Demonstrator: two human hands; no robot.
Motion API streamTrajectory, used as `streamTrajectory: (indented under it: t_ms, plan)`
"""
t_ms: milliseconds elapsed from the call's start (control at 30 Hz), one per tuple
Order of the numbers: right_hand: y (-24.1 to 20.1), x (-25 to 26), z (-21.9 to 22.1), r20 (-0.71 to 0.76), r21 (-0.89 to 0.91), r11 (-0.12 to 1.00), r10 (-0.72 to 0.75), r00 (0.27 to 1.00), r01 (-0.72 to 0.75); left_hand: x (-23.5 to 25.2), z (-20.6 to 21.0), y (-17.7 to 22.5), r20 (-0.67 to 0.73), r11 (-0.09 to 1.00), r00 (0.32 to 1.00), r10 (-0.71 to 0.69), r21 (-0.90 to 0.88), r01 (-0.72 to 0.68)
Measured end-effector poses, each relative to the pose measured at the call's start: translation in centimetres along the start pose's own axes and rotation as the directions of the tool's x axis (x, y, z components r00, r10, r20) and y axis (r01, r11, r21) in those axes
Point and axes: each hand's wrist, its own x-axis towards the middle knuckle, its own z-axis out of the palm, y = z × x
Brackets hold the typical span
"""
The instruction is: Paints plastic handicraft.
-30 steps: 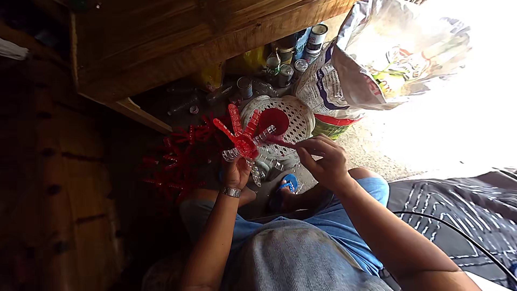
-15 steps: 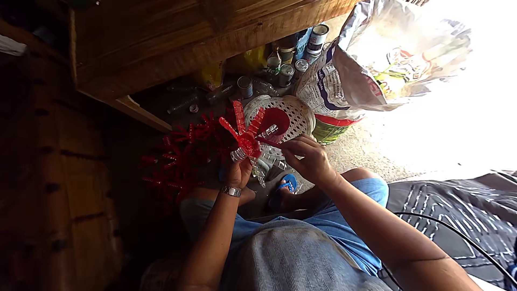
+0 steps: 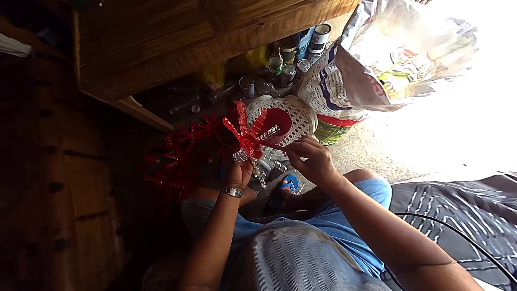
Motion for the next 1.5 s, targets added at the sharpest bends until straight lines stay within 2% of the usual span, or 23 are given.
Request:
streamTrajectory:
  t_ms: [167,400,533,667,967,1500]
  plan:
    - [-0.2,0.4,0.0,-0.022,-0.008,1.000,-0.025,0.999,0.025,0.1,-0.1,0.0,0.025,1.000,1.000,-0.012,0.004,0.012]
    - [-0.6,-0.4,-0.3,0.024,-0.009,1.000,-0.013,1.000,0.013,0.0,-0.1,0.1,0.001,0.999,1.000,-0.004,0.047,0.004]
    - [-0.7,0.0,-0.4,-0.017,-0.015,0.999,-0.036,0.999,0.036,0.1,-0.3,-0.1,0.003,0.999,1.000,-0.018,0.035,0.017]
    - [-0.2,0.3,0.0,0.002,-0.030,1.000,-0.005,1.000,0.005,0.1,0.2,0.1,0.025,0.999,1.000,-0.003,0.048,0.002]
    - [-0.4,0.4,-0.2,-0.032,-0.025,1.000,-0.011,0.999,0.010,-0.1,0.3,0.1,-0.026,1.000,1.000,-0.012,0.018,0.012]
    - [-0.2,0.2,0.1,0.004,0.002,1.000,-0.007,1.000,0.007,-0.1,0.3,0.3,-0.012,1.000,1.000,-0.007,0.029,0.008]
